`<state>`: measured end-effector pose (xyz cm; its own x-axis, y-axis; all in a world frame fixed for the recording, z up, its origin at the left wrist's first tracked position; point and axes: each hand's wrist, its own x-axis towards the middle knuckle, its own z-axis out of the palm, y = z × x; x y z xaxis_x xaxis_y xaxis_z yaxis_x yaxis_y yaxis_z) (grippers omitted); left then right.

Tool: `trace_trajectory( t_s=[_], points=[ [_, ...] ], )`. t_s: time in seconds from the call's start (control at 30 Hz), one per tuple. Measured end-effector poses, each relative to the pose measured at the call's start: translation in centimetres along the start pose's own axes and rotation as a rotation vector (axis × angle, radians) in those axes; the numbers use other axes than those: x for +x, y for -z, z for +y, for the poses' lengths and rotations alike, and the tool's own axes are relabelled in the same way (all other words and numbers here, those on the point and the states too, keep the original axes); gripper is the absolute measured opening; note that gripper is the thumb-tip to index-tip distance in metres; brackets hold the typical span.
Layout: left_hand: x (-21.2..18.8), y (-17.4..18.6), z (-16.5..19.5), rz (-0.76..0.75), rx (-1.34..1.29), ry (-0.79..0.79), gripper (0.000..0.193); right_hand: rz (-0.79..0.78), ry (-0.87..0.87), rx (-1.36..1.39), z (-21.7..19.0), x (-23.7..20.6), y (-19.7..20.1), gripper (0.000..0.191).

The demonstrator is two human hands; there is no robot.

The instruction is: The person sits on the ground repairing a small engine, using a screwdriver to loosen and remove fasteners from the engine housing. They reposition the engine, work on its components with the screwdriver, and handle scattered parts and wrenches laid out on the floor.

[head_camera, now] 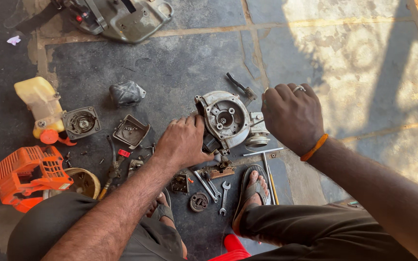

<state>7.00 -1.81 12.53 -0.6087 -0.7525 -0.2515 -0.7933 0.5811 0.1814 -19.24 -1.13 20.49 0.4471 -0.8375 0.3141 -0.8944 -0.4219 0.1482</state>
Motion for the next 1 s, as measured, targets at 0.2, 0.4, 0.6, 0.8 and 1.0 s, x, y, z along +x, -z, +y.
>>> trace_trajectory(
  t_s=[0.2,0.4,0.6,0.8,1.0],
  points=[
    [2.9,0.7,1.5,0.014,-0.025,-0.026,0.108,0.030,0.128,0.070,4.7,-0.2,-1.0,0.015],
    [4.9,2.0,2.0,0.055,-0.006,-0.163,0.117,0.158,0.589,0.069,7.8,-1.0,-0.7,0.013],
    [5.0,2.9,3.2,0.087,-0.030,-0.065,0.120,-0.002,0.390,0.205,8.5,-1.4,-0.4,0.056],
    [3.1,3.9,3.2,-0.052,-0.028,0.010,0.101,-0.156,0.263,0.415,6.5,-2.7,3.6,0.055],
    [0.6,3.6,3.1,-0.088,0.037,0.074,0.108,-0.354,0.082,0.361,3.4,-2.9,8.8,0.035]
  ],
)
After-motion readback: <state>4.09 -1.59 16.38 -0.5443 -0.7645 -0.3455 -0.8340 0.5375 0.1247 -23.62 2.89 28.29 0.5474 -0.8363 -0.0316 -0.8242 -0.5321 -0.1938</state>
